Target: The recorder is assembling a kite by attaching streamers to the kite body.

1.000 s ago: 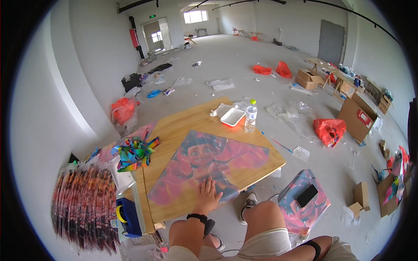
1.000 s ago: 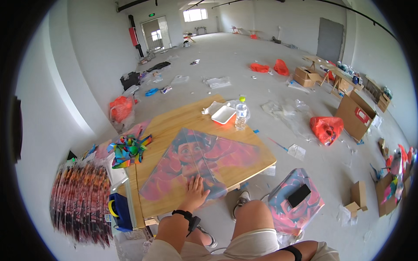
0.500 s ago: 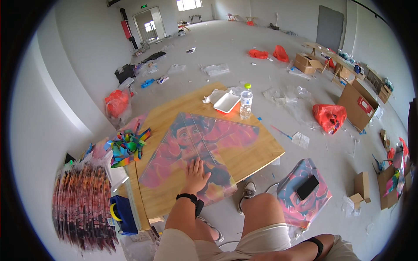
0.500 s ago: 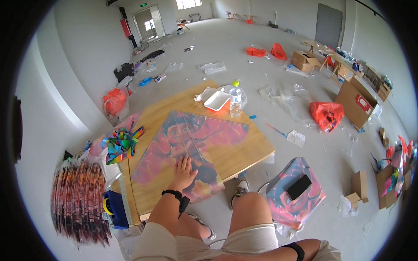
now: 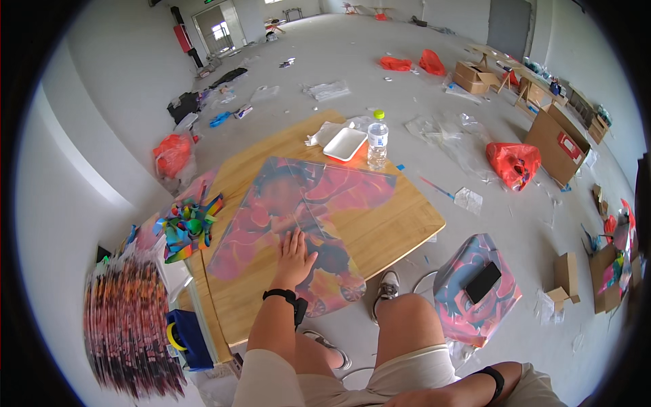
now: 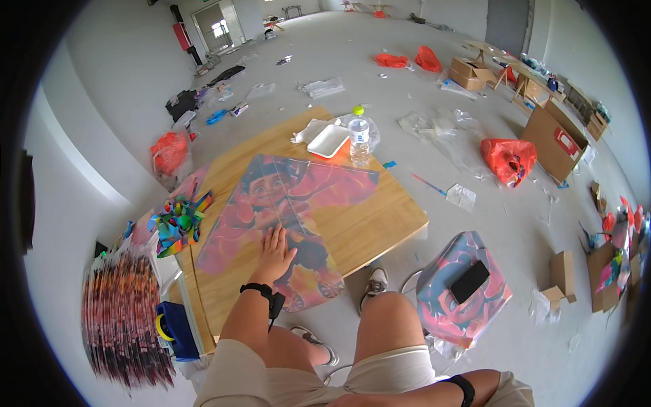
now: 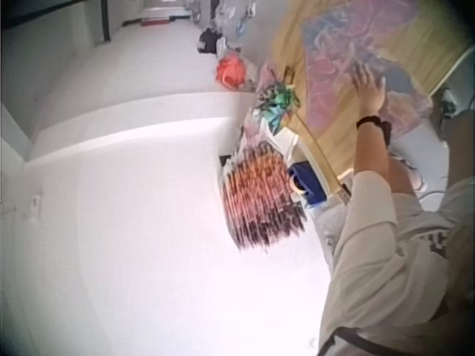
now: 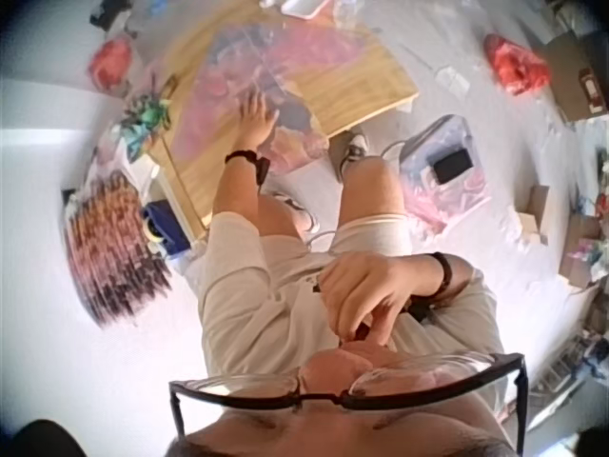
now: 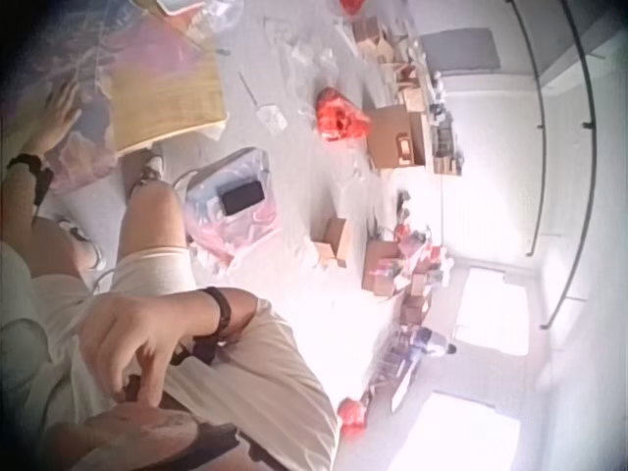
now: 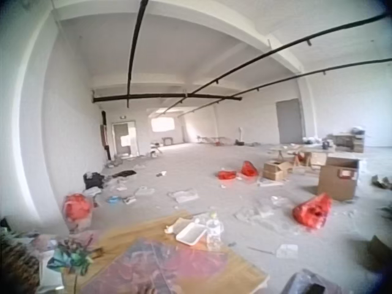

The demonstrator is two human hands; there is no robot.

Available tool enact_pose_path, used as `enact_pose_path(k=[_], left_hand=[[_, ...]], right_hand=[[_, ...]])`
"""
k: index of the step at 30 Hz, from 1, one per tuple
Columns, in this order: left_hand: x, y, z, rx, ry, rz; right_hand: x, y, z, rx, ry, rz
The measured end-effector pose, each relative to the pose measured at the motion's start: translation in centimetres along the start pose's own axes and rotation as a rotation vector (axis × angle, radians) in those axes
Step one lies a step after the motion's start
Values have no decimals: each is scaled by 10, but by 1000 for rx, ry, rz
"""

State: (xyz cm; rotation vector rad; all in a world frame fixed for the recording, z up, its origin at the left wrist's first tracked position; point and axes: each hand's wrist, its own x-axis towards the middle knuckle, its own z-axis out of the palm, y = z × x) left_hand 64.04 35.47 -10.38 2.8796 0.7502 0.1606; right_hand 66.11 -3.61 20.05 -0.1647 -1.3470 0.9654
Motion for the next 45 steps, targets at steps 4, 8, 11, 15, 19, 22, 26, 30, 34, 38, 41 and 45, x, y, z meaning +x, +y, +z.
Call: enact_pose_path(k=[4, 8, 11, 15, 19, 22, 26, 30, 34, 38, 41, 45], left_hand=[[3, -1, -2, 13, -7, 8], [3, 0, -4, 13, -3, 21], [-2, 0, -8, -2, 92, 56], [-2, 14, 3, 15, 155, 38], [1, 28, 2, 71, 210, 23], [2, 25, -2, 62, 199, 8], [1, 18, -1, 49, 213, 10], [-11, 15, -1, 63, 234, 15], [-16, 14, -2, 65, 264, 25], [-17, 14, -5, 51, 259, 13], [-18, 16, -5, 54, 238, -15], [-16, 18, -3, 65, 237, -30]], right_hand=[[-3, 1, 1, 30, 41, 59], [0, -1, 0, 1, 19, 67], [-7, 1, -8, -28, 14, 103], [-78, 28, -43, -146, 198, 284], [-182, 73, -74, -93, 794, 657], [-205, 100, -89, 135, 992, 588], [-221, 120, -101, 202, 1138, 512], [-207, 121, -111, 234, 1172, 485], [-207, 124, -116, 324, 1198, 455], [-192, 119, -110, 332, 1319, 419], [-200, 119, -111, 353, 1256, 451], [-222, 127, -117, 369, 1289, 440]])
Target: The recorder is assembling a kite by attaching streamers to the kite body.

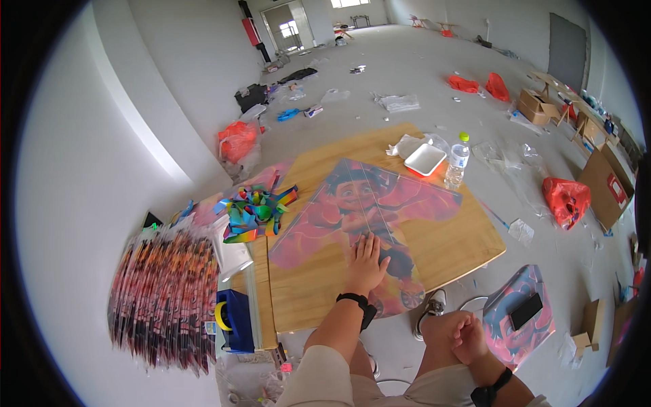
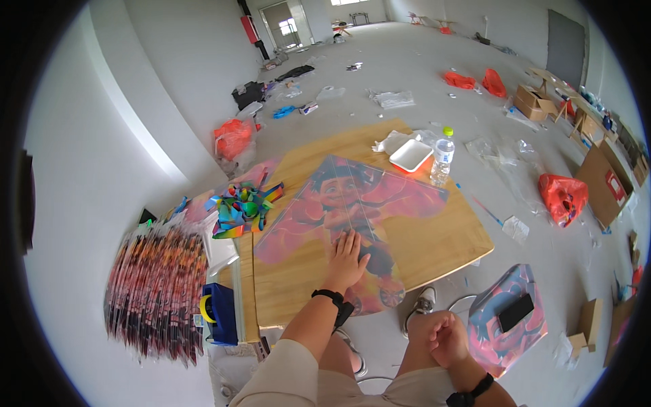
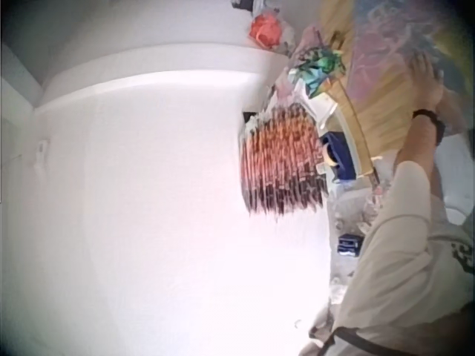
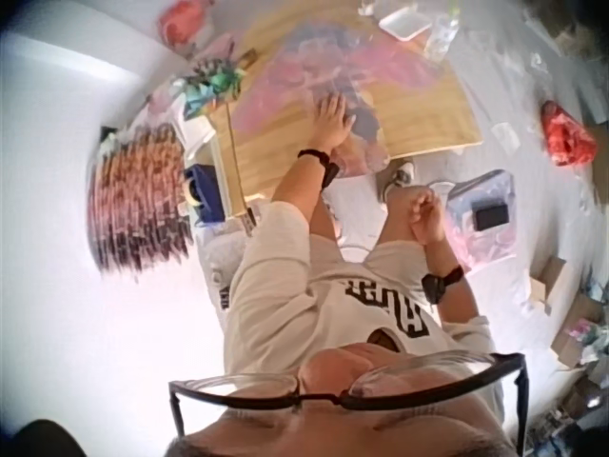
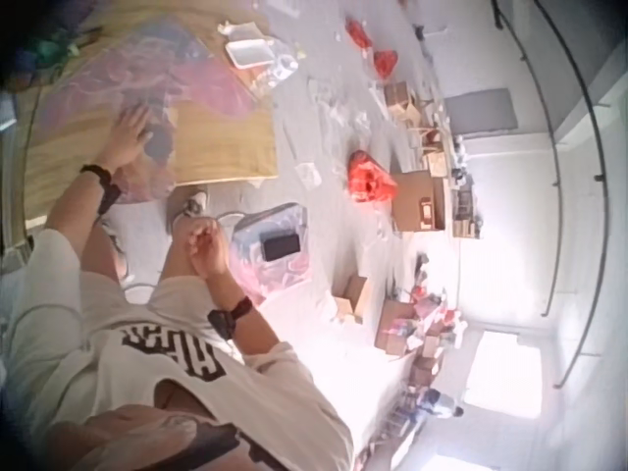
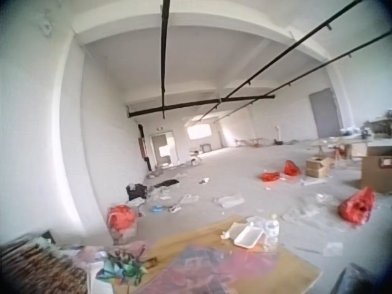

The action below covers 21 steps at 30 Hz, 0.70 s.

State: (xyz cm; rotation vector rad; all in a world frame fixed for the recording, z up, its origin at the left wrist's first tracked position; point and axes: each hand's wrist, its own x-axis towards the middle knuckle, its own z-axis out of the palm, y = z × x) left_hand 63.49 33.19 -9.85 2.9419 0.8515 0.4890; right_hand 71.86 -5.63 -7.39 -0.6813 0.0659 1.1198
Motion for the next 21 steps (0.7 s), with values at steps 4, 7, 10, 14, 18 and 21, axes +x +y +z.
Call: enact_pose_path(k=[4, 7, 10, 14, 18, 21], left_hand=[[-1, -9, 7, -40, 19, 0], [8, -22, -5, -340, 133, -6], [31, -65, -41, -560, 382, -37], [51, -159, -82, -272, 240, -528], [52, -258, -87, 165, 130, -469], [52, -295, -81, 262, 62, -349]], right_hand=[[3, 0, 16, 15, -32, 26], [3, -1, 26, 67, -21, 32], [5, -2, 27, 142, -7, 35], [9, -7, 26, 265, -9, 32], [16, -13, 27, 378, -45, 57], [23, -15, 25, 420, -73, 92]])
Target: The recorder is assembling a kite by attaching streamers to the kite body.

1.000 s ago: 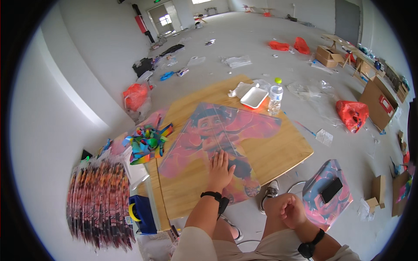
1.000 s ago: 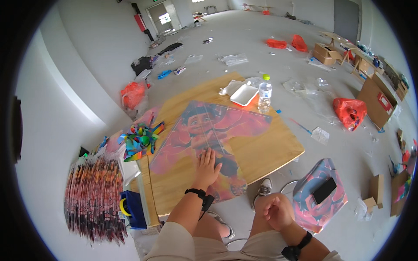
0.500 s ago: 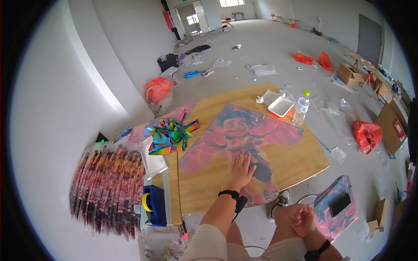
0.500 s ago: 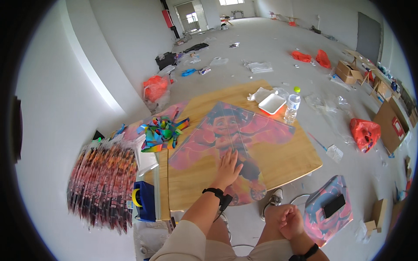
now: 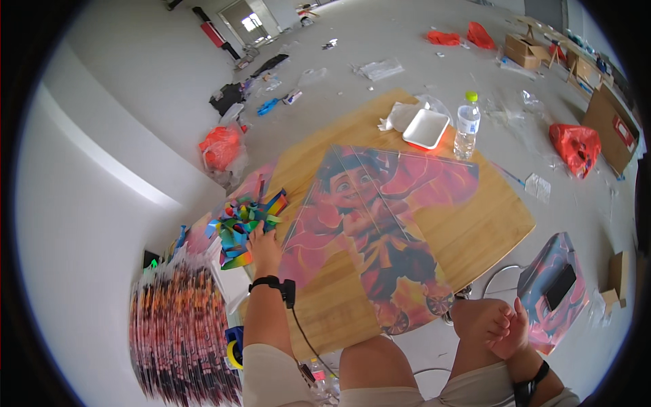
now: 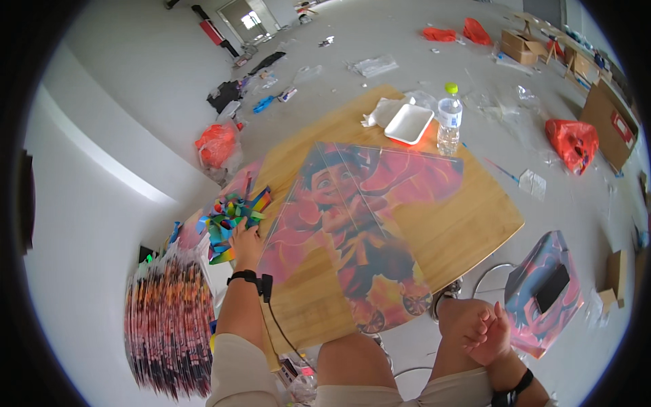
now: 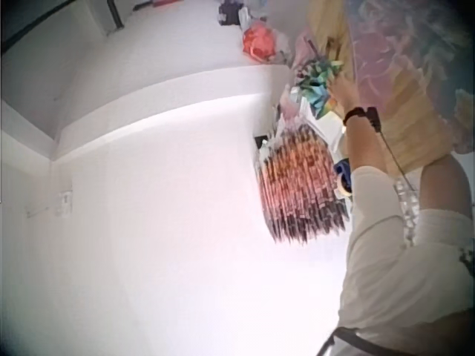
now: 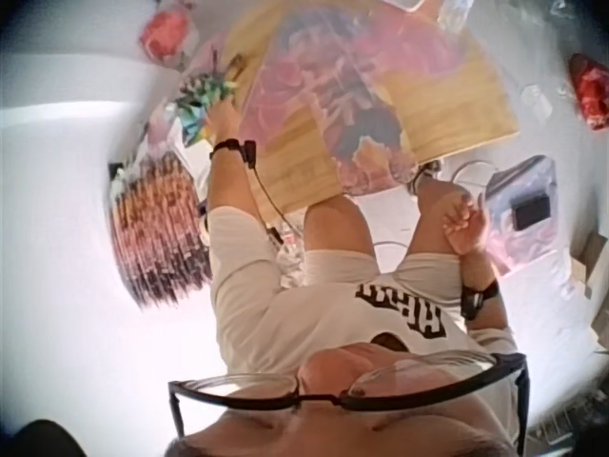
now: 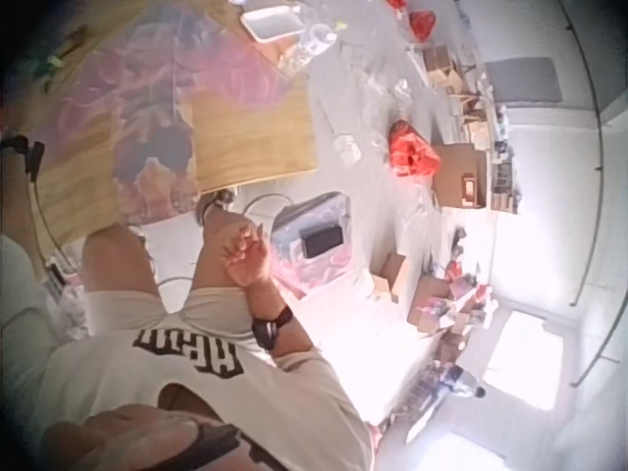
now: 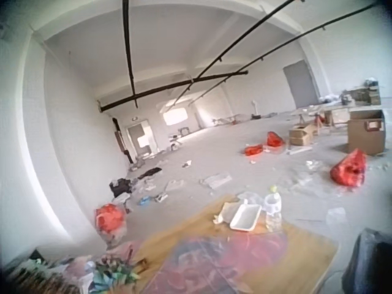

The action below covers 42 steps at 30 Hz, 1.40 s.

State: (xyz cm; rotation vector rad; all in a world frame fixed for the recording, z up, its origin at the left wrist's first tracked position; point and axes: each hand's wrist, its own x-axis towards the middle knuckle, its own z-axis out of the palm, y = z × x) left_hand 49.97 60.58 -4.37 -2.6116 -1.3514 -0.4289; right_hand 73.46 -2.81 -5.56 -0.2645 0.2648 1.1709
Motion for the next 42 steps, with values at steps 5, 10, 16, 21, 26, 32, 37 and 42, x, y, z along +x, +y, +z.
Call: enact_pose_path(k=[5, 10, 16, 21, 26, 32, 37, 42], left_hand=[[23, -1, 18, 160, -139, 125], [44, 2, 28, 126, -153, 94], [55, -12, 30, 78, 74, 194], [63, -16, 34, 13, -90, 195], [66, -11, 35, -184, -32, -12], [73, -65, 53, -608, 183, -78], [81, -80, 44, -696, 163, -218], [75, -83, 24, -903, 133, -301]], right_hand=[[3, -5, -14, -4, 0, 35], [7, -2, -5, 29, 34, 76], [9, -1, -7, 14, 25, 68], [10, 2, -3, 19, -8, 62], [10, 4, -3, 24, -24, 66], [15, 8, 2, 14, -38, 85], [15, 11, 14, -100, 21, 61], [16, 13, 7, -85, -13, 66]])
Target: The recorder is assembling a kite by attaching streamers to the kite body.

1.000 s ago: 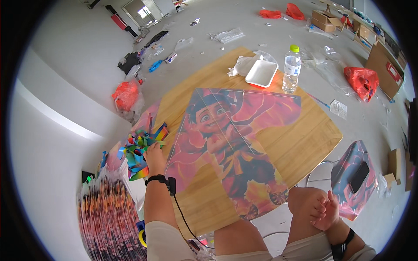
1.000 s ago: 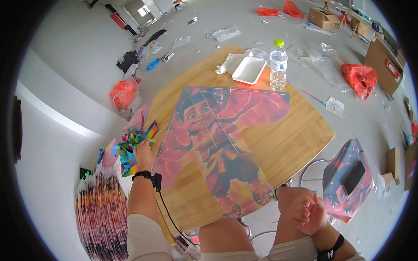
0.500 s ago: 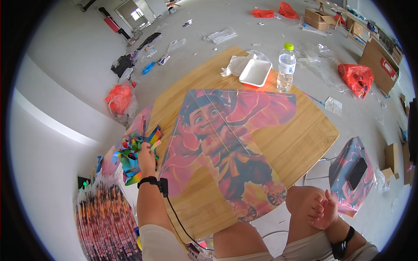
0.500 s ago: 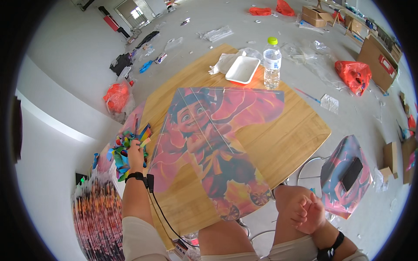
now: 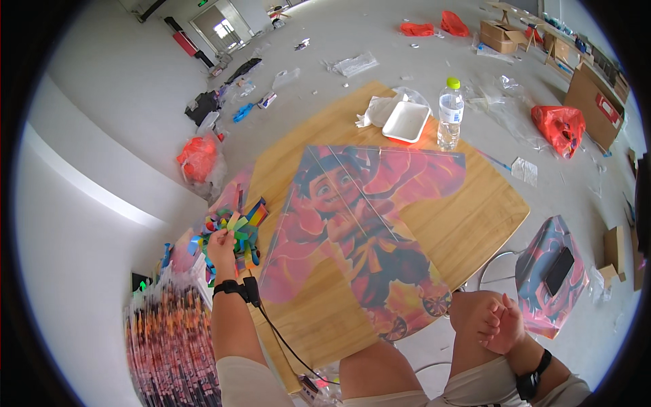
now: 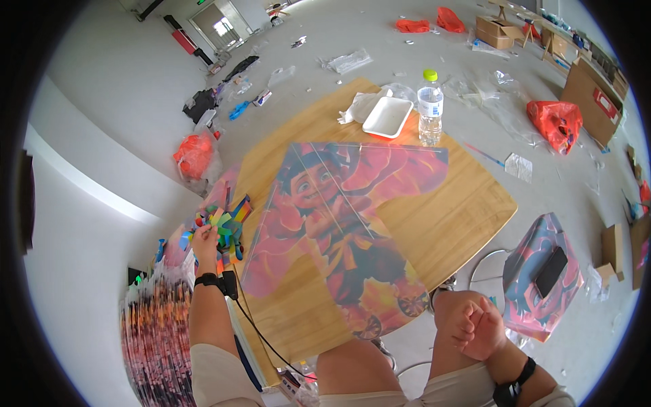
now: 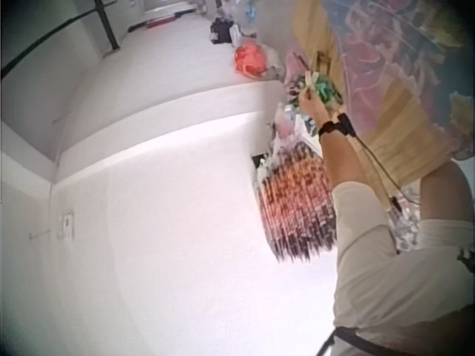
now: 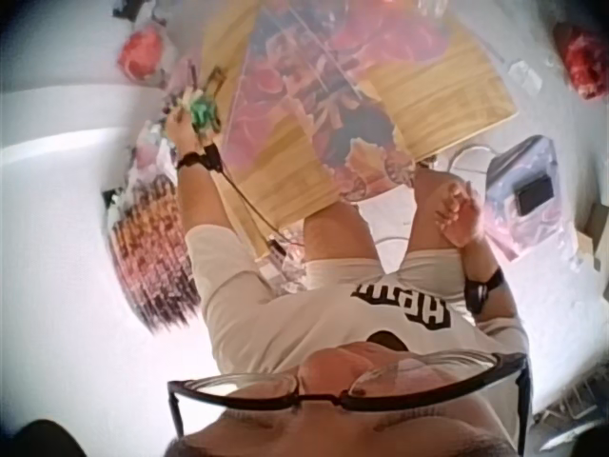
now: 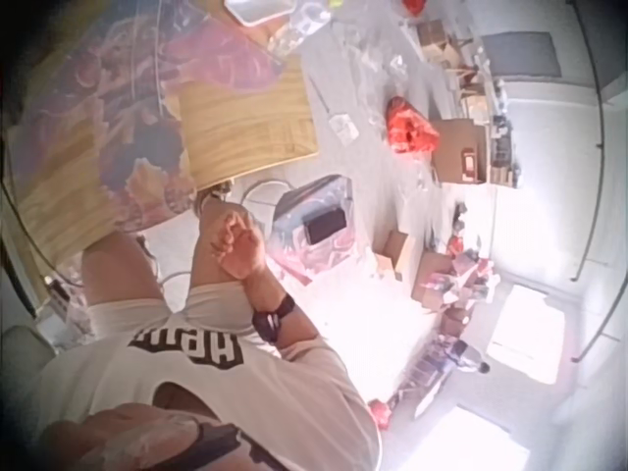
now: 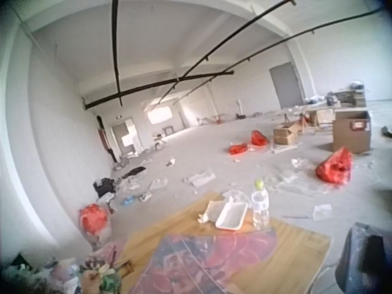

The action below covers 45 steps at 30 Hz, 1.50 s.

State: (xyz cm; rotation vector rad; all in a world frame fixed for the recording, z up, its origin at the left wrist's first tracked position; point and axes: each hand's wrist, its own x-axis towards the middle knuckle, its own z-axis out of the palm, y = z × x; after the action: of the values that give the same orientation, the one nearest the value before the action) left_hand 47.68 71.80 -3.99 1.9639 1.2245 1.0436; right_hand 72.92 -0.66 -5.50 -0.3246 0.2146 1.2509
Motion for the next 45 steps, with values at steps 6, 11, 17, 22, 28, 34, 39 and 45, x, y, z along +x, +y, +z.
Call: enact_pose_path(k=[6, 11, 17, 22, 28, 34, 39, 45], left_hand=[[-4, 9, -16, -65, 24, -102], [-10, 8, -21, -198, 11, -155], [-11, -7, -23, -344, -12, -406], [-27, 1, -10, -416, -50, -426], [-27, -10, -9, -403, -69, -424], [-24, -18, -7, -431, 3, -387], [-30, 4, -5, -390, 12, -468], [-28, 4, -9, -342, 7, -394]], right_hand=[[-3, 0, -1, -14, 36, 2], [-5, -1, 1, -40, 52, 8], [-2, 0, 15, -40, 37, 22], [-4, -1, 16, -33, 55, 17], [-2, -2, 17, -30, 37, 31], [-2, -2, 12, -25, 45, 40], [-1, -2, -1, 23, 27, 50], [-1, -2, 3, 14, 13, 47]])
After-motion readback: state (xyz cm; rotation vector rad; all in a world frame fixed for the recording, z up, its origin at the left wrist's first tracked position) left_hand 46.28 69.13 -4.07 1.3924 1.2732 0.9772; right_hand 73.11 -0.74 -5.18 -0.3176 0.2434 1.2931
